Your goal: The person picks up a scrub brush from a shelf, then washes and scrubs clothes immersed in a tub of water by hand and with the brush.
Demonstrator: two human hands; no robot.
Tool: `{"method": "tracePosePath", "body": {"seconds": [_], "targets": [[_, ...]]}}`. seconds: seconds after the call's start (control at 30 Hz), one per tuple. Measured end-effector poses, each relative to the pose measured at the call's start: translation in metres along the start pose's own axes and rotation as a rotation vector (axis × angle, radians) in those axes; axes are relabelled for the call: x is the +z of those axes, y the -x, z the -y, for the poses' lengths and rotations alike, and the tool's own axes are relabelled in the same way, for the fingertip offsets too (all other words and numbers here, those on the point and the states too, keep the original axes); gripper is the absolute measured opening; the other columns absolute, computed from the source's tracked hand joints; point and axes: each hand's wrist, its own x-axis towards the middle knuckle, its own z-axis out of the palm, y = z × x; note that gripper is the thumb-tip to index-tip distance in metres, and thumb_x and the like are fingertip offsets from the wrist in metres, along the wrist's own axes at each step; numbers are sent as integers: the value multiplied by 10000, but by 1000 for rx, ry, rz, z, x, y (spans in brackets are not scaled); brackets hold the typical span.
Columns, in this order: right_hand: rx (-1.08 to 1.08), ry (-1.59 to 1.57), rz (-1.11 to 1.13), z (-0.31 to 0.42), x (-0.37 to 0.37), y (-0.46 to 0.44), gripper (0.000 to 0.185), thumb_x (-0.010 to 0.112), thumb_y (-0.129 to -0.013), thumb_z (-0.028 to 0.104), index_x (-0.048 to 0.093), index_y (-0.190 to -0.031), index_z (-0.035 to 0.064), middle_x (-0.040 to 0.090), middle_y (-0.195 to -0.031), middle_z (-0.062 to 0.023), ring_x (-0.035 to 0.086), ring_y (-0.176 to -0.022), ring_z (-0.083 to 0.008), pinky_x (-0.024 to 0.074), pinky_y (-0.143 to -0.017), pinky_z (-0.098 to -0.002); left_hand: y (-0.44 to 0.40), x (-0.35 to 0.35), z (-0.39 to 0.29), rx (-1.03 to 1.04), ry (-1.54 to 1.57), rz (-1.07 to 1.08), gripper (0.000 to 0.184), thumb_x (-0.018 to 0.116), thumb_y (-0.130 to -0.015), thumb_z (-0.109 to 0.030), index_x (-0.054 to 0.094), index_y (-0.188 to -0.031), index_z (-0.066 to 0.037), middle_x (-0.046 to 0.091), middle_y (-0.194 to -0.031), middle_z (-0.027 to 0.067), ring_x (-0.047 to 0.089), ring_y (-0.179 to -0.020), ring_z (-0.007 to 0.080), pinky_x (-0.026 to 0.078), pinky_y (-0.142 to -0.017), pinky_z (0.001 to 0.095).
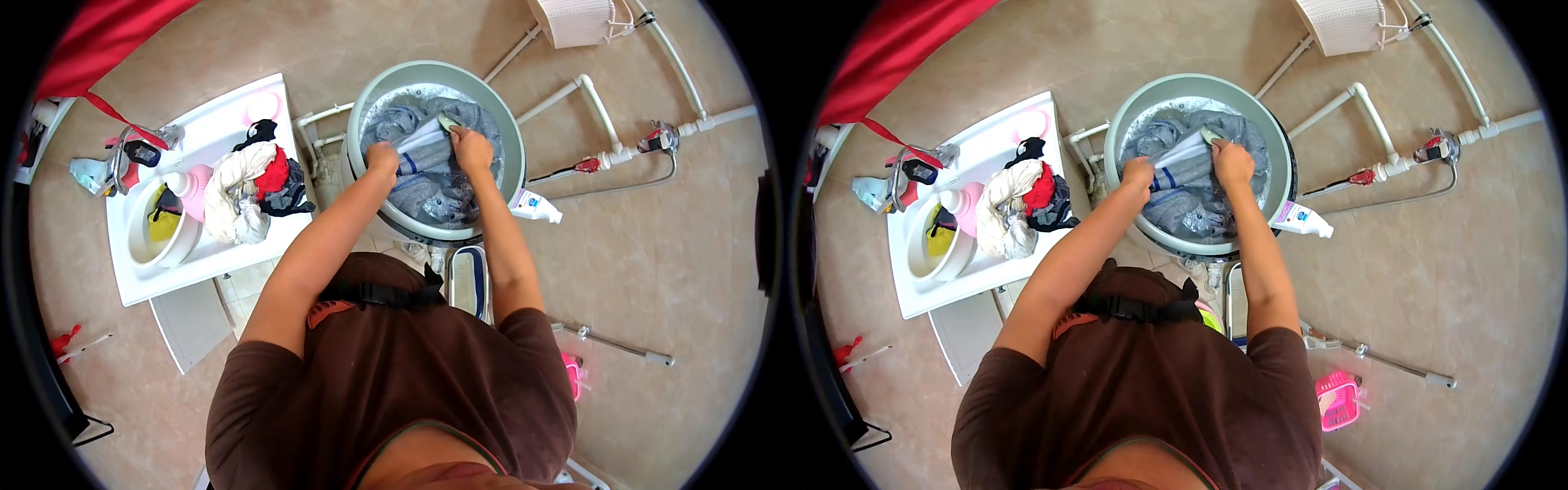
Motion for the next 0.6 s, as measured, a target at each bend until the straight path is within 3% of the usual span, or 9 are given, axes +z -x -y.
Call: {"method": "tracePosePath", "body": {"seconds": [0.1, 0.13, 0.2, 0.4, 0.53, 0.6], "targets": [[-47, -477, 87, 30, -7, 17, 261, 557, -902, 332, 694, -1089, 210, 676, -904, -174, 647, -836, -365, 508, -746, -426, 14, -1, -14, -107, -19, -8, 347, 470, -861, 8, 569, -1191, 51, 566, -1241, 205, 575, -1093, 298, 429, -912, 336], [-174, -454, 126, 45, -10, 27, 256, 561, -899, 328, 696, -1086, 216, 677, -890, -166, 651, -816, -358, 511, -734, -426, 19, -2, -20, -146, -33, -9, 339, 479, -870, -9, 565, -1192, 55, 565, -1240, 206, 575, -1094, 294, 430, -907, 337], [-220, -192, 192, 69, -12, 44, 249, 573, -888, 320, 699, -1080, 225, 677, -881, -162, 654, -788, -348, 512, -713, -435, -2, 0, -3, -199, 102, -21, 319, 507, -885, -51, 566, -1177, 64, 571, -1224, 205, 577, -1085, 301, 434, -899, 345], [-102, 351, 17, -9, 23, -19, 260, 473, -909, 292, 705, -922, 176, 665, -794, -171, 676, -762, -340, 538, -660, -443, 7, -3, -5, -110, 75, 37, 351, 544, -919, -170, 562, -1179, 65, 571, -1222, 198, 568, -1086, 307, 420, -918, 368], [-20, 152, 22, -4, -12, -12, 256, 518, -906, 348, 703, -1041, 234, 690, -883, -148, 670, -788, -338, 532, -690, -440, -13, 2, 8, -180, 170, 45, 360, 524, -934, -199, 565, -1186, 54, 576, -1219, 196, 561, -1098, 303, 412, -930, 370], [-71, -173, 42, 18, -19, 3, 260, 548, -900, 374, 693, -1077, 250, 685, -905, -152, 661, -802, -345, 519, -705, -446, 5, 1, -6, -211, 188, 2, 366, 542, -923, -198, 561, -1191, 51, 573, -1214, 203, 554, -1102, 293, 414, -923, 358]]}}
